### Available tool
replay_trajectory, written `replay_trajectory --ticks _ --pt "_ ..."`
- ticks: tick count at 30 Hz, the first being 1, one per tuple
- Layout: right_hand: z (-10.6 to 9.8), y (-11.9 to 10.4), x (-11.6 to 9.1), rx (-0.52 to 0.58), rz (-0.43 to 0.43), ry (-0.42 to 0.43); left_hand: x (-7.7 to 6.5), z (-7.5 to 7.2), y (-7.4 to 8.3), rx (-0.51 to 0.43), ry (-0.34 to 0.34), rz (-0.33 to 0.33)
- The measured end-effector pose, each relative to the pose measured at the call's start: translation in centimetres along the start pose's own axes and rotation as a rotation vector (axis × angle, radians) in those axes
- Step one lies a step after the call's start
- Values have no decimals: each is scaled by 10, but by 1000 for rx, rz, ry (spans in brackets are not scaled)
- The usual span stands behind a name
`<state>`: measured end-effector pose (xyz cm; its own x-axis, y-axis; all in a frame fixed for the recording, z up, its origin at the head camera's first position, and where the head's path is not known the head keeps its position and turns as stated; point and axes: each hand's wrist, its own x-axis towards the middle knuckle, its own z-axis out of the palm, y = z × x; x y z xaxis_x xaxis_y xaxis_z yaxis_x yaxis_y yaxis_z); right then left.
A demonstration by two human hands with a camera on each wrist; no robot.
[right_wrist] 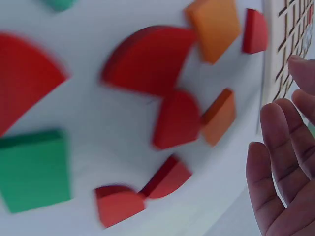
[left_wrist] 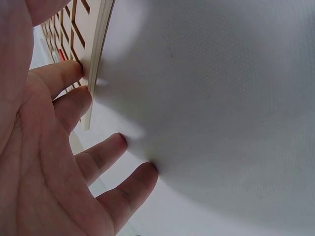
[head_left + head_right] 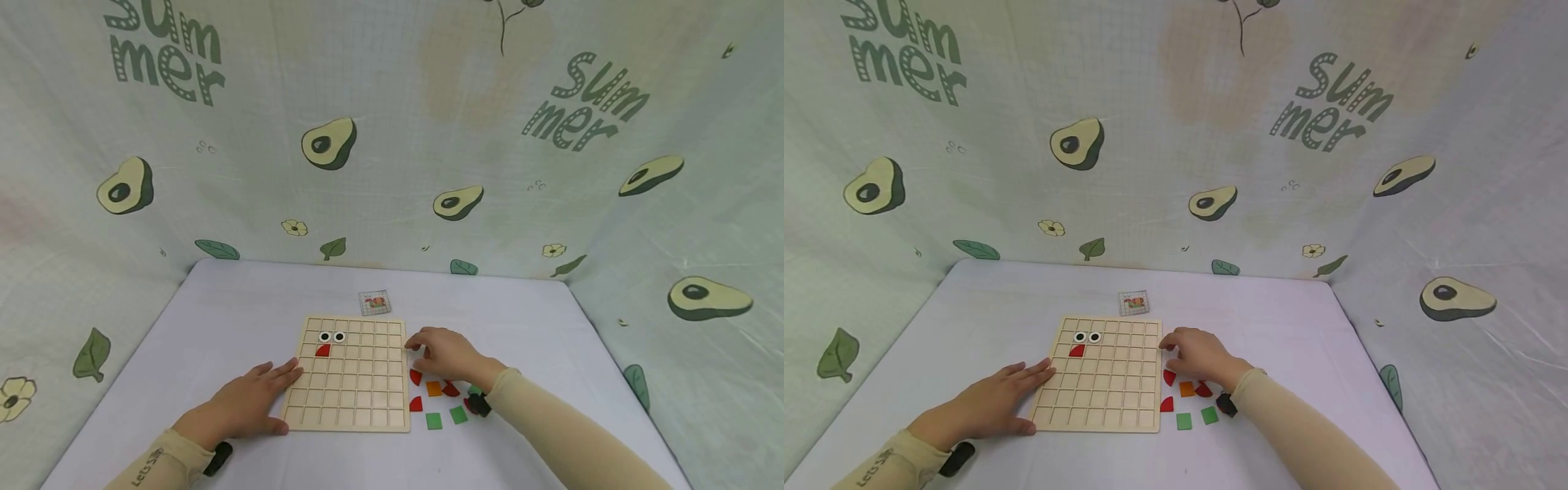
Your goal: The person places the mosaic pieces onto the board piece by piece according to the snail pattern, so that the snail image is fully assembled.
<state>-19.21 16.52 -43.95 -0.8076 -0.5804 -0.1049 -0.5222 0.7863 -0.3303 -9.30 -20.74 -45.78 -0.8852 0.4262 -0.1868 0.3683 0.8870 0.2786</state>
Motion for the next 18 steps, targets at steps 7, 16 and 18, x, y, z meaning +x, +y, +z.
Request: replay_trajectory --ticks 7,16,18 --pt "-1 21 -15 30 23 -2 -1 2 -2 0 -5 2" --pt "-8 48 -32 38 98 72 0 2 -1 7 0 3" --pt "-9 55 -38 36 120 75 -1 1 0 13 0 2"
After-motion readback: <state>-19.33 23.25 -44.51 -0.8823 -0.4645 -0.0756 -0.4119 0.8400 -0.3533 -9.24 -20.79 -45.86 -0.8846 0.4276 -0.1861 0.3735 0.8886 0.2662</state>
